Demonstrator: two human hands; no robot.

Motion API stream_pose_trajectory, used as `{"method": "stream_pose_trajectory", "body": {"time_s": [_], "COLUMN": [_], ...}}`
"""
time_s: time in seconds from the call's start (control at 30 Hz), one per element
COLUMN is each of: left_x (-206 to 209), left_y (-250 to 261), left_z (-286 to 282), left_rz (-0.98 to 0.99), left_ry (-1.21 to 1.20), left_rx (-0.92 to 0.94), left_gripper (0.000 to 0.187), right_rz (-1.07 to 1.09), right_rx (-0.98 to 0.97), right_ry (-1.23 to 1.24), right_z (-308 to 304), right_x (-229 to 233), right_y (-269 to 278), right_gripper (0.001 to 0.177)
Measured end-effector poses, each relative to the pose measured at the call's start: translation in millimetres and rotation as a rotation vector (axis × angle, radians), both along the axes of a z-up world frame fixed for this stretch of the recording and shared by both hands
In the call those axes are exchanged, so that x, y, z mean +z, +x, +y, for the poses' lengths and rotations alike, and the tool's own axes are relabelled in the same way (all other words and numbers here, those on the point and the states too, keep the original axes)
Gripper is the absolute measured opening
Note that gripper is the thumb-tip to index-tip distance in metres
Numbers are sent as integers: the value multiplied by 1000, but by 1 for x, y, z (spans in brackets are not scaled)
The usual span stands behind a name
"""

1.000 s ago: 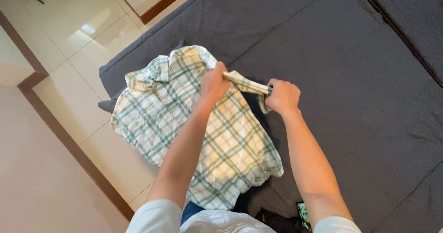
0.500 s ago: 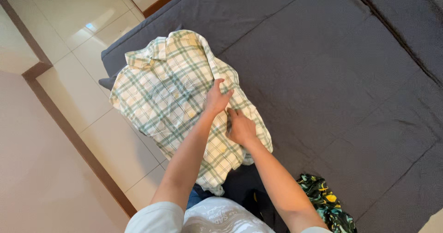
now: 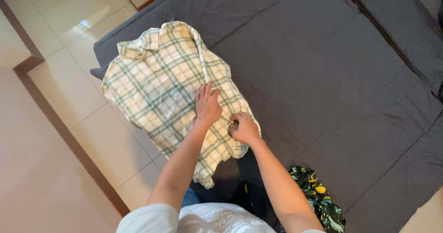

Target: The person folds a dark sweater and a plaid shirt on a bed, then places the folded sweater into a wardrobe.

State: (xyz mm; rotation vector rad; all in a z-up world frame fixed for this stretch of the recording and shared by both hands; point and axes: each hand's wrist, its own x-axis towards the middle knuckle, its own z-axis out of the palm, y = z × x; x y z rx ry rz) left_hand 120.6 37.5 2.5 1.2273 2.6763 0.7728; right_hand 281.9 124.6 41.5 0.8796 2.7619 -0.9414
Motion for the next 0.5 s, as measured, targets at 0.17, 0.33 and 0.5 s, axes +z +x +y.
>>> {"method": "stream_pose_trajectory", "body": {"time_s": [0.17, 0.33, 0.5], "left_x": [3, 4, -4], "left_y": [-11, -50, -104], "left_z": [3, 23, 50], "left_rz": [5, 53, 69], "left_ry": [69, 41, -94], "left_rx": [-14, -81, -142], "left_gripper": [48, 49, 48], "right_rz": [107, 268, 252], "right_rx": [-130, -104, -140], "right_ry": [-3, 76, 58], "right_z": [5, 13, 28], "right_x": [-6, -21, -32], "right_y": [-17, -61, -114], "right_gripper": [36, 38, 34]}}
